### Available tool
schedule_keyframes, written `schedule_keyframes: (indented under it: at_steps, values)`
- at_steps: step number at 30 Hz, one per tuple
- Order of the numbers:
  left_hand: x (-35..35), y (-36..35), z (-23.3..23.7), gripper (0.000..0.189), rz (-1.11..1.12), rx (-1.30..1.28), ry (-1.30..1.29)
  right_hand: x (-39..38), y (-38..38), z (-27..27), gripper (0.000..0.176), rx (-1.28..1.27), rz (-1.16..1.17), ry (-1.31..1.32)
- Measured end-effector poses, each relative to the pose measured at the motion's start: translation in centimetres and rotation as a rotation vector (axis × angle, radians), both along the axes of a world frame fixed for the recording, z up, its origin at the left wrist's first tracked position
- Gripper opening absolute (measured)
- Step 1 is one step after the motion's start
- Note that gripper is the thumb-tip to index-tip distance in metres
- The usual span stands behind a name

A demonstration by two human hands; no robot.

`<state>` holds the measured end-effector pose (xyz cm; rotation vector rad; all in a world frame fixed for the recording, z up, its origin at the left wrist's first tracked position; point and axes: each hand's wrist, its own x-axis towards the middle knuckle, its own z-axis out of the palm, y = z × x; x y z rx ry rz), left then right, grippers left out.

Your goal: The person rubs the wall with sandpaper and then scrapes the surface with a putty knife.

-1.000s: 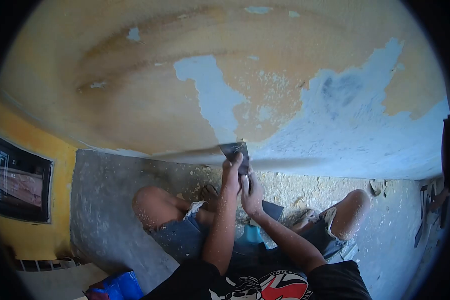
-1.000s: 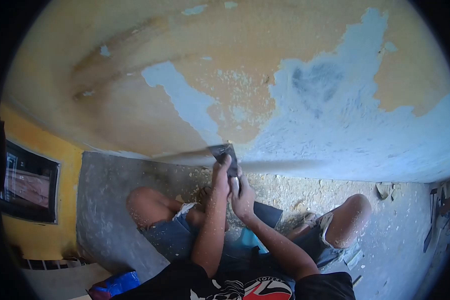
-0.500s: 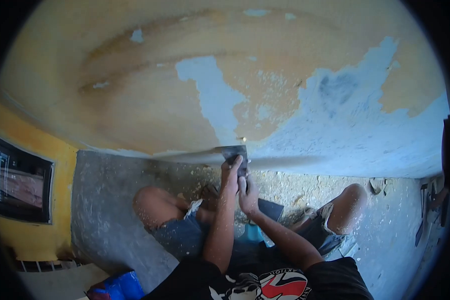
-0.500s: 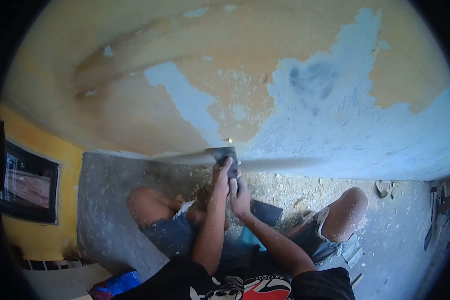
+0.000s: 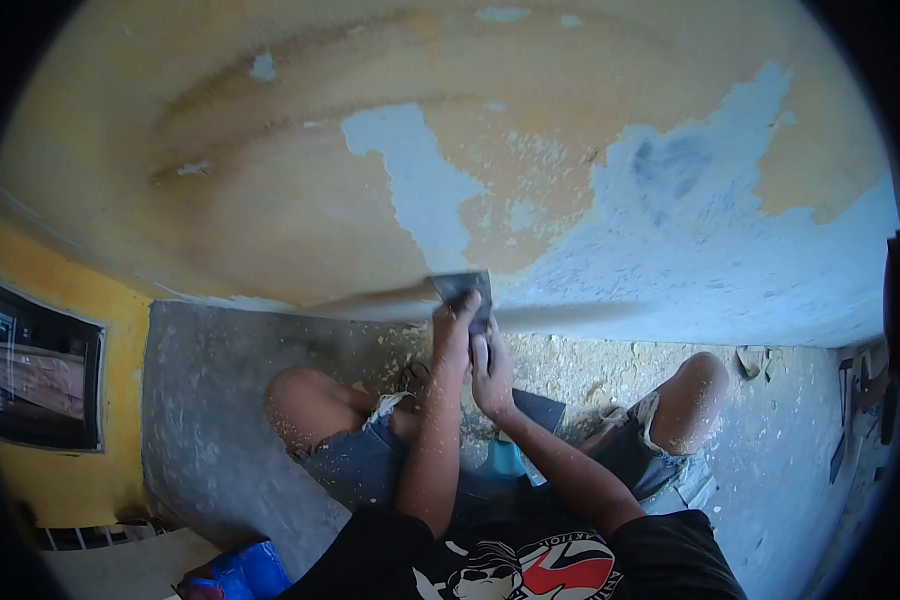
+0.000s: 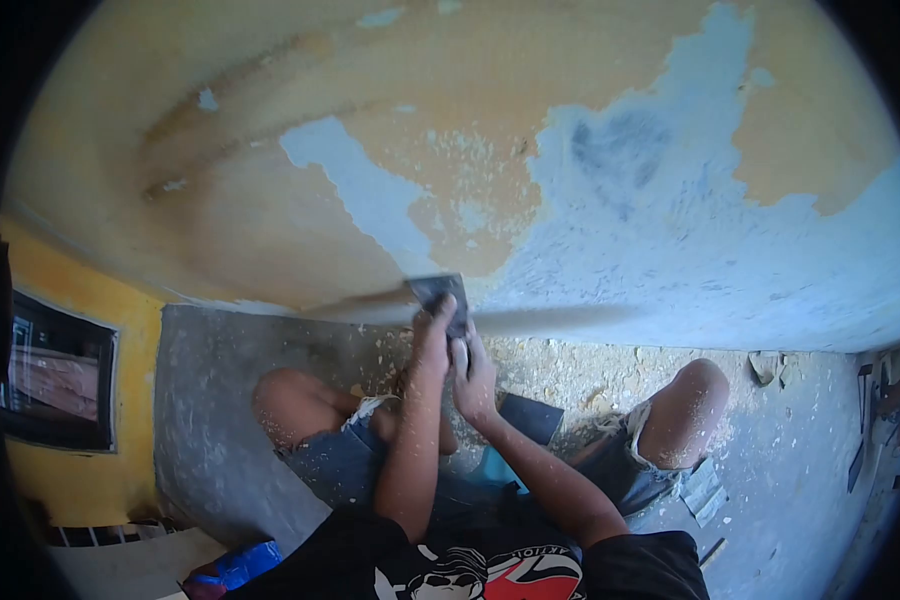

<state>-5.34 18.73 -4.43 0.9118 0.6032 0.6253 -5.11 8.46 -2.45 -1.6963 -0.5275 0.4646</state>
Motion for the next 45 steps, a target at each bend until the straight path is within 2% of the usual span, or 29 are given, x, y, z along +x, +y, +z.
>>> schedule_keyframes:
  at_steps: [1,2,3,5,6,7,9,13,14,16,18,19,21,23,27,29,31,32,33,34,35,36,37,39,40,41,43,44,45]
  values:
    - [-0.3,-1.6,0.9,0.024,0.021,-0.028,0.058,-0.8,-0.7,-2.0,0.047,0.019,-0.092,-0.082]
    - [-0.2,-2.1,0.6,0.024,0.016,-0.04,-0.001,-0.8,-0.8,-6.5,0.046,0.041,-0.159,-0.28]
    - [0.0,-2.5,0.0,0.025,0.013,-0.059,-0.054,-0.1,-1.0,-6.2,0.046,0.042,-0.169,-0.283]
    - [0.8,-2.9,-0.5,0.025,-0.032,-0.058,-0.012,0.4,-2.2,-5.2,0.046,0.02,-0.055,-0.035]
    - [0.8,-3.4,-0.7,0.025,-0.074,-0.046,0.022,0.3,-2.6,-5.0,0.045,0.018,-0.11,0.058]
    - [1.0,-3.9,-2.0,0.024,-0.113,-0.005,0.068,0.0,-3.2,-5.4,0.045,0.019,-0.11,0.059]
    - [1.3,-5.6,-2.2,0.023,-0.074,-0.115,0.024,0.1,-4.3,-6.8,0.043,-0.017,-0.203,-0.036]
    - [2.5,-5.6,-2.1,0.022,-0.048,-0.129,-0.055,1.7,-4.3,-6.7,0.041,-0.061,-0.217,-0.117]
    - [2.7,-5.5,-0.8,0.023,-0.043,-0.131,-0.086,2.3,-4.0,-5.6,0.041,-0.069,-0.215,-0.105]
    - [3.1,-5.1,-1.7,0.024,-0.021,-0.134,-0.101,2.8,-4.0,-2.7,0.04,-0.03,-0.156,-0.005]
    - [2.8,-5.7,-1.9,0.025,-0.045,-0.178,-0.09,2.1,-5.3,-4.8,0.039,-0.059,-0.145,0.02]
    - [2.8,-5.6,-5.3,0.025,-0.047,-0.153,-0.011,2.4,-5.4,-5.4,0.039,-0.073,-0.137,0.029]
    - [3.2,-6.2,-3.1,0.026,-0.001,-0.154,-0.107,2.3,-4.8,-5.3,0.038,-0.053,-0.188,-0.093]
    - [2.7,-5.5,-1.2,0.026,-0.019,-0.134,0.006,2.1,-4.1,-3.8,0.04,-0.037,-0.19,0.025]
    - [2.4,-5.8,-2.9,0.027,-0.023,-0.132,-0.013,1.8,-4.5,-4.6,0.042,-0.017,-0.171,0.051]
    - [3.4,-5.4,-1.3,0.021,0.004,-0.142,-0.069,1.8,-4.0,-4.5,0.04,-0.03,-0.195,-0.143]
    - [2.6,-5.3,0.5,0.021,0.044,-0.021,0.069,2.1,-4.2,-3.7,0.04,-0.048,-0.193,-0.001]
    - [2.5,-5.4,1.1,0.021,0.025,-0.083,0.016,2.3,-4.4,-3.6,0.04,-0.078,-0.135,0.081]
    - [2.0,-5.7,0.3,0.021,0.031,-0.087,0.027,2.4,-4.4,-3.5,0.039,-0.095,-0.078,0.149]
    - [2.1,-5.8,-0.7,0.021,0.041,-0.066,0.011,2.0,-4.4,-4.3,0.039,-0.055,-0.132,0.158]
    - [2.3,-5.7,-1.6,0.021,0.047,-0.042,-0.013,1.4,-4.5,-4.2,0.039,-0.043,-0.134,0.144]
    - [2.4,-5.5,-2.7,0.022,0.026,-0.155,-0.007,1.1,-4.5,-4.3,0.04,-0.031,-0.164,-0.018]
    - [3.3,-4.9,-1.8,0.022,0.016,-0.147,-0.026,1.4,-4.0,-4.3,0.04,-0.024,-0.197,-0.177]
    - [2.4,-4.7,0.5,0.022,-0.009,-0.036,0.027,1.9,-3.5,-3.4,0.04,-0.068,-0.213,-0.157]
    - [2.2,-4.8,1.9,0.021,-0.018,-0.044,0.099,2.2,-3.6,-2.4,0.041,-0.047,-0.168,-0.004]
    - [1.5,-5.4,1.1,0.021,-0.011,-0.053,0.119,1.8,-3.8,-1.8,0.042,-0.023,-0.123,0.147]
    - [2.6,-5.5,0.2,0.02,0.073,-0.038,0.031,1.6,-3.9,-3.4,0.044,-0.017,-0.124,0.101]
    - [2.9,-5.5,1.4,0.021,0.055,-0.124,-0.047,1.5,-3.7,-3.4,0.044,0.011,-0.165,-0.042]
    - [2.9,-5.6,2.3,0.021,0.049,-0.106,-0.046,1.7,-3.4,-3.9,0.044,0.033,-0.209,-0.179]
